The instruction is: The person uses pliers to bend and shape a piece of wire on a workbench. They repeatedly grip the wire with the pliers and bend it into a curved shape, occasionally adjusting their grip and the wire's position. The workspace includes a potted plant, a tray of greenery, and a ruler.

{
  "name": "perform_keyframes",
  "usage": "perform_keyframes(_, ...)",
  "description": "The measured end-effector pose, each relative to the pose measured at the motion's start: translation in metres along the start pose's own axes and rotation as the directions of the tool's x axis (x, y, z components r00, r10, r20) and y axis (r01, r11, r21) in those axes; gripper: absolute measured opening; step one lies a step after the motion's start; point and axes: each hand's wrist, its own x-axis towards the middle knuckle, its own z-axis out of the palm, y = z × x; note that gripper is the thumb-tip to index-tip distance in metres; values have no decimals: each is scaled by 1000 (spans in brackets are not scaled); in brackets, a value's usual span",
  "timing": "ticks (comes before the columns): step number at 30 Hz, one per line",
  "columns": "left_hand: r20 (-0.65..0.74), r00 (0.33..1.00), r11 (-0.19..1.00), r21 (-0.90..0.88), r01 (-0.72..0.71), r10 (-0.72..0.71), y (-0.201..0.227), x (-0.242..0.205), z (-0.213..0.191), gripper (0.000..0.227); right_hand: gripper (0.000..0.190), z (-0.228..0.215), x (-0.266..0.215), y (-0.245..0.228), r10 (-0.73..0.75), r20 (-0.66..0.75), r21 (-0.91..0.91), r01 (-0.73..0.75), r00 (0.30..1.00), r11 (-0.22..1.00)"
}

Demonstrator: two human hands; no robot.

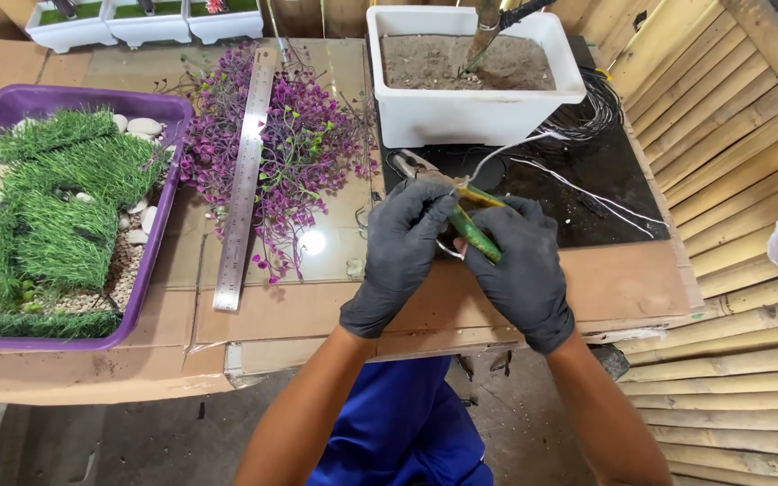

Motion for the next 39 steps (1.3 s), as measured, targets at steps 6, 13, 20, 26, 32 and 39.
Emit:
perform_keyframes(6,6,998,989,-130,68,-68,-23,-12,7,7,25,-37,14,-50,28,-62,-241,-42,998,970)
perform_keyframes(13,3,981,918,-352,182,-193,-12,-21,17,10,22,-10,2,-31,-40,-50,-357,20,998,934)
perform_keyframes(20,104,954,959,63,276,-281,-35,12,-24,8,27,-23,-12,25,18,-57,-491,-44,998,870)
perform_keyframes(26,62,997,755,651,-76,47,-6,22,-44,10,28,-49,-26,33,250,-148,-58,-261,957,964)
perform_keyframes(32,78,973,734,644,-215,217,10,-1,-49,6,15,-53,-49,-4,560,-8,743,-370,829,558)
perform_keyframes(39,120,890,521,773,-362,440,7,-21,-62,12,19,-62,-41,-54,421,205,861,-367,883,351)
